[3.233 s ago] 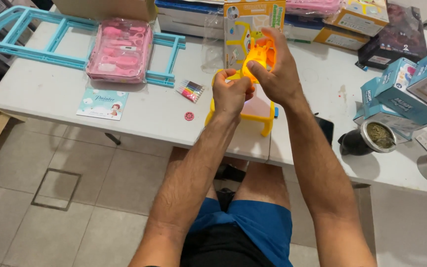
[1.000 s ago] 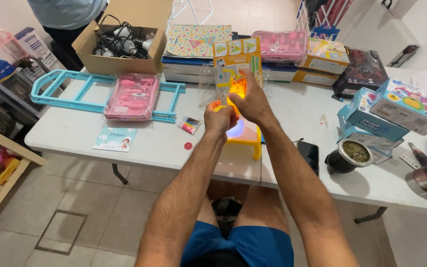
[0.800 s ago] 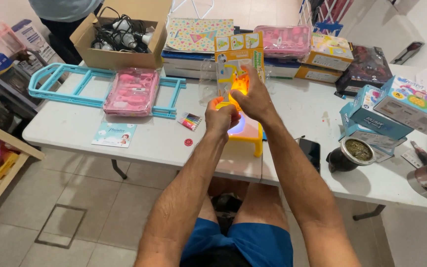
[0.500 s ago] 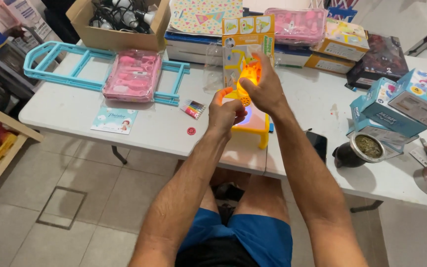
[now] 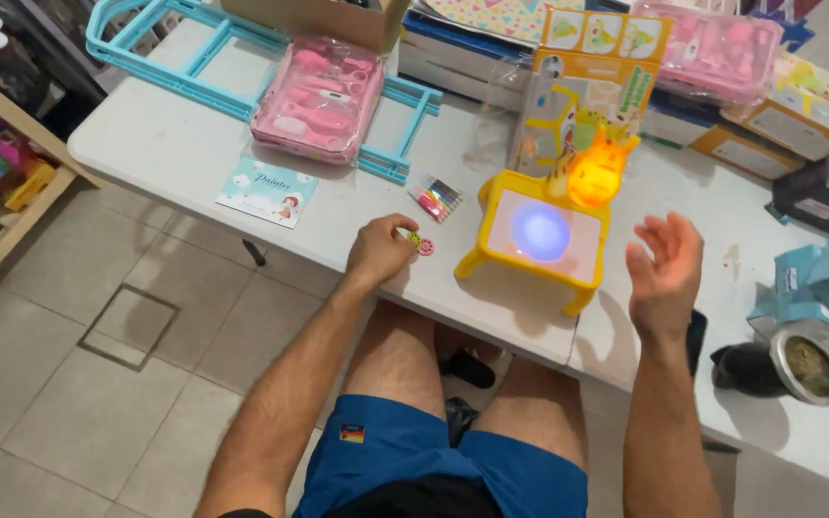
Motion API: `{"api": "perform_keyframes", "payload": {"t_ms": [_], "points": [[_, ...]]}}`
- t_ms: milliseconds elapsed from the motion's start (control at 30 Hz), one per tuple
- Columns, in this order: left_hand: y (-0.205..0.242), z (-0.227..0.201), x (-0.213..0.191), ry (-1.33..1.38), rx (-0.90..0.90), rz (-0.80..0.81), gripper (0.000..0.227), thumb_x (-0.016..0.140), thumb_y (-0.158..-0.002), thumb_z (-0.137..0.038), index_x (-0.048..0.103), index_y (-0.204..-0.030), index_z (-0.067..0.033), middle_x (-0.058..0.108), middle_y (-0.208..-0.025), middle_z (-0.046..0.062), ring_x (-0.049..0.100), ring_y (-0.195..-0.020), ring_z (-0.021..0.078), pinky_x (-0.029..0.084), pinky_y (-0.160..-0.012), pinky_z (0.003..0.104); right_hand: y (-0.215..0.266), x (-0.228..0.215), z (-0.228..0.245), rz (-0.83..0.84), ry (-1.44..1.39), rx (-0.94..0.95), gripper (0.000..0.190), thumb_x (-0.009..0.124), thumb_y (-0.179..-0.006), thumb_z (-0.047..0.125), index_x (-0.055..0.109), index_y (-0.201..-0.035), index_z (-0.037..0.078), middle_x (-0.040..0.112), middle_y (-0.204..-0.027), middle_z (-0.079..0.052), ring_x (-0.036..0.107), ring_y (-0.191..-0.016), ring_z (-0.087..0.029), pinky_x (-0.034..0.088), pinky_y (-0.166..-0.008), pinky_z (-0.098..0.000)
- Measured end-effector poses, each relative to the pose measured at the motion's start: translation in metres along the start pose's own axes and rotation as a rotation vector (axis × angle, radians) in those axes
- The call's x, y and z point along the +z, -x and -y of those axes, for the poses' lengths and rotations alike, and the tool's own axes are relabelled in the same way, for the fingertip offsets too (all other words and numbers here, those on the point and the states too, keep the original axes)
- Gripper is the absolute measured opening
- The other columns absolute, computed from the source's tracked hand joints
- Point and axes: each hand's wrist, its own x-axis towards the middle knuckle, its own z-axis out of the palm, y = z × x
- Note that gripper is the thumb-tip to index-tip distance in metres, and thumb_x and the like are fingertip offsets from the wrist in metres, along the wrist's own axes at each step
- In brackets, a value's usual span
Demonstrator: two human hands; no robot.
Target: Assembling a giraffe-shaped drawing board projector and testing its light projection feature.
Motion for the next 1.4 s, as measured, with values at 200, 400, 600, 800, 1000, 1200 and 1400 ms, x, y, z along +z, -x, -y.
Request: {"api": "perform_keyframes", "payload": {"t_ms": [200, 400, 600, 800, 1000, 1200, 1400], "points": [[-0.003, -0.009, -0.008, -0.251, 0.122, 0.148, 0.035, 0.056, -0.088, -0.014, 0.074, -0.119, -0.0187, 0.076, -0.100, 0.013, 0.072, -0.095, 0.0369, 0.057, -0.080, 0.047, 0.091, 0.014, -0.044, -0.100, -0.036, 0.098, 0.061, 0.064, -0.092, -0.005, 0.038, -0.148, -0.001, 0.054, -0.136, -0.022, 0.057, -0.127, -0.032, 0.053, -0.105, -0.0425], [-0.026, -0.013, -0.017, -0.429, 0.108, 0.258, 0.051, 0.060, -0.085, -0.024, 0.063, -0.135, -0.0224, 0.073, -0.120, 0.008, 0.068, -0.104, 0.0340, 0.054, -0.083, 0.048, 0.105, 0.030, -0.033, -0.131, 0.063, 0.219, 0.070, 0.068, -0.084, -0.007, 0.038, -0.147, -0.003, 0.054, -0.134, -0.027, 0.058, -0.122, -0.033, 0.052, -0.104, -0.0415], [-0.012, -0.061, -0.001, -0.038, 0.215, 0.270, 0.059, 0.061, -0.094, -0.039, 0.049, -0.144, -0.0113, 0.067, -0.124, 0.008, 0.064, -0.109, 0.0248, 0.057, -0.083, 0.044, 0.081, 0.040, -0.044, -0.109, 0.023, 0.244, 0.081, 0.072, -0.080, 0.017, 0.039, -0.151, -0.002, 0.055, -0.136, -0.022, 0.058, -0.118, -0.028, 0.052, -0.097, -0.0374], [-0.017, -0.087, 0.049, 0.260, -0.049, 0.396, 0.085, 0.053, -0.082, -0.057, 0.039, -0.154, -0.0144, 0.065, -0.140, 0.009, 0.070, -0.115, 0.0248, 0.058, -0.085, 0.039, 0.092, 0.039, -0.056, -0.151, 0.051, 0.172, 0.060, 0.073, -0.087, 0.028, 0.058, -0.133, -0.007, 0.067, -0.121, -0.019, 0.066, -0.107, -0.027, 0.058, -0.092, -0.0376], [-0.024, -0.070, 0.070, 0.675, -0.073, 0.340, 0.063, 0.070, -0.084, -0.027, 0.054, -0.143, -0.0075, 0.076, -0.106, 0.015, 0.076, -0.083, 0.0227, 0.062, -0.067, 0.031, 0.088, 0.037, -0.042, -0.105, -0.010, 0.126, 0.066, 0.070, -0.089, 0.046, 0.059, -0.132, -0.003, 0.068, -0.122, -0.016, 0.070, -0.108, -0.027, 0.062, -0.093, -0.0365], [-0.009, -0.041, 0.005, 0.801, 0.055, 0.301, 0.057, 0.064, -0.090, -0.009, 0.051, -0.144, 0.0031, 0.071, -0.094, 0.028, 0.074, -0.079, 0.0333, 0.064, -0.067, 0.046, 0.083, 0.030, -0.045, -0.115, -0.169, 0.221, 0.065, 0.073, -0.086, 0.043, 0.060, -0.129, -0.004, 0.072, -0.113, -0.020, 0.069, -0.097, -0.024, 0.061, -0.086, -0.0391], [0.020, -0.032, -0.047, 0.757, 0.093, 0.054, 0.069, 0.066, -0.076, -0.009, 0.056, -0.144, -0.0014, 0.070, -0.105, 0.029, 0.074, -0.085, 0.0438, 0.061, -0.080, 0.060, 0.068, 0.029, -0.035, -0.078, -0.054, 0.249, 0.036, 0.079, -0.088, 0.018, 0.068, -0.119, 0.002, 0.075, -0.104, -0.011, 0.070, -0.090, -0.021, 0.060, -0.078, -0.0321]]}}
